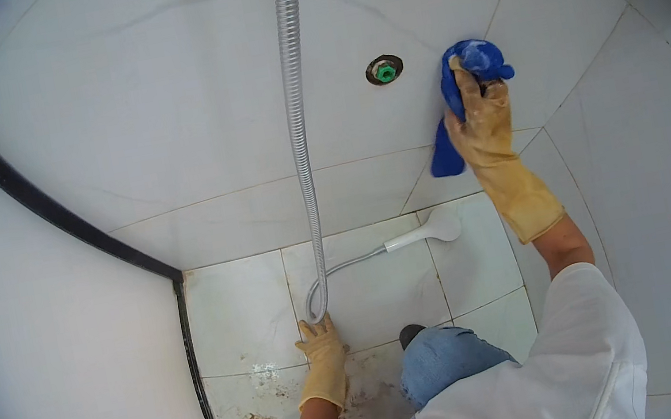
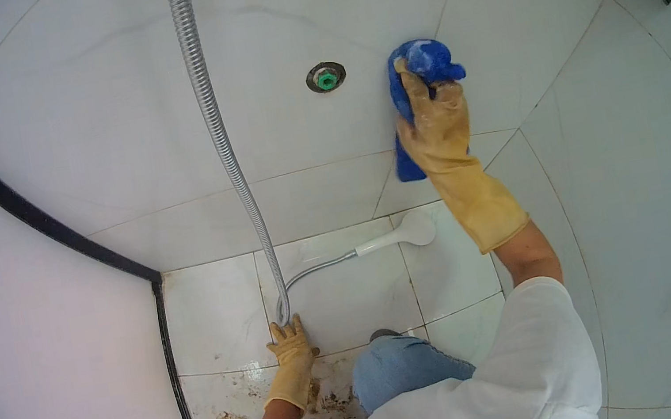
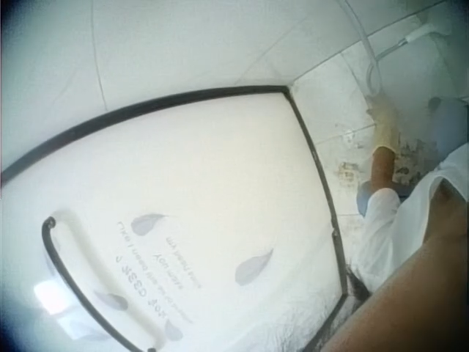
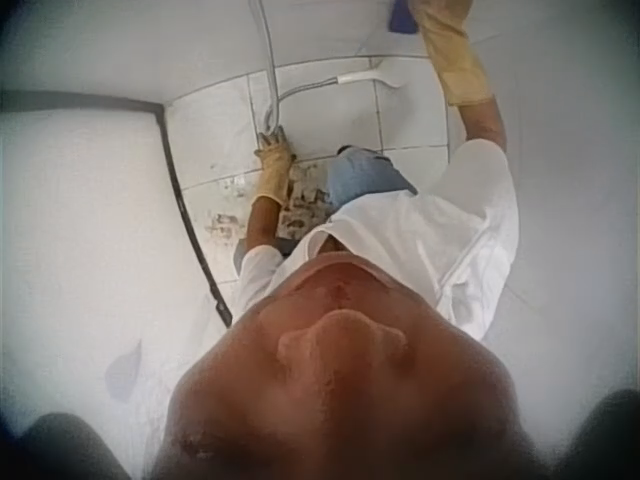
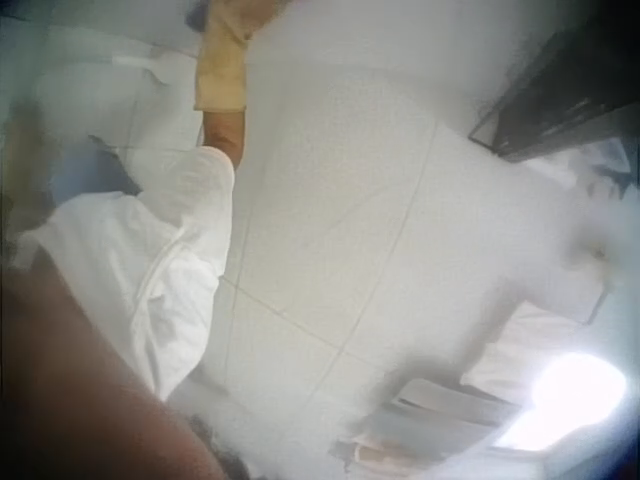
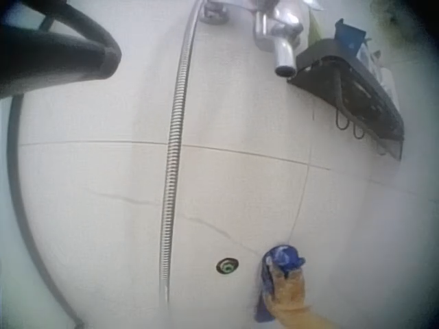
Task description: Cleaning the walls and fixtures of a bathroom/shower area using a cloth.
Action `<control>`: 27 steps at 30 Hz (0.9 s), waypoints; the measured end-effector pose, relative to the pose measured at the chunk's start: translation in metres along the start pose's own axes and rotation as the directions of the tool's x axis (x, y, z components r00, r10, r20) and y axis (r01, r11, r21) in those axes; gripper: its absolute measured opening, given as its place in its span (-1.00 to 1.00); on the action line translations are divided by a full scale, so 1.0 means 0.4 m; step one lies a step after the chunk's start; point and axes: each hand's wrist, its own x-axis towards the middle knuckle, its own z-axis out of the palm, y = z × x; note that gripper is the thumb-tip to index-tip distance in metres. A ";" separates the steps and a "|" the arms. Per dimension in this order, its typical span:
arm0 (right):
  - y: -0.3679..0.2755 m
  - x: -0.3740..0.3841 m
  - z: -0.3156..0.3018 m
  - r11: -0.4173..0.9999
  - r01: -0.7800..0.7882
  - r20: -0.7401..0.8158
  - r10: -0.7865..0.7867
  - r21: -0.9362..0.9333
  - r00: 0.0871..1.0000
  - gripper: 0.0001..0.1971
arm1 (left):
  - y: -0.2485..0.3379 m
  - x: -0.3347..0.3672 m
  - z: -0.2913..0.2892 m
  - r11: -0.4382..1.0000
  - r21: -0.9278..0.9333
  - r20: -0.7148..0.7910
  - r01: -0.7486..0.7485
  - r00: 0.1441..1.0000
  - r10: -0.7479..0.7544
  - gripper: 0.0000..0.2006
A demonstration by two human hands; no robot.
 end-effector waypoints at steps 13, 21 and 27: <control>-0.062 -0.033 0.069 0.929 0.369 0.104 -0.365 -0.023 0.925 -0.45 | -0.003 -0.007 -0.008 1.000 0.008 0.037 0.010 0.999 -0.010 0.19; -0.055 0.205 -0.087 0.787 0.606 -0.037 -0.613 -0.115 0.789 -0.78 | -0.002 -0.013 -0.026 1.000 0.002 0.025 -0.014 1.000 0.014 0.15; -0.206 0.300 -0.069 0.552 0.834 0.077 -0.831 -0.008 0.551 -0.79 | -0.022 -0.007 0.002 1.000 0.014 0.002 -0.014 1.000 0.014 0.15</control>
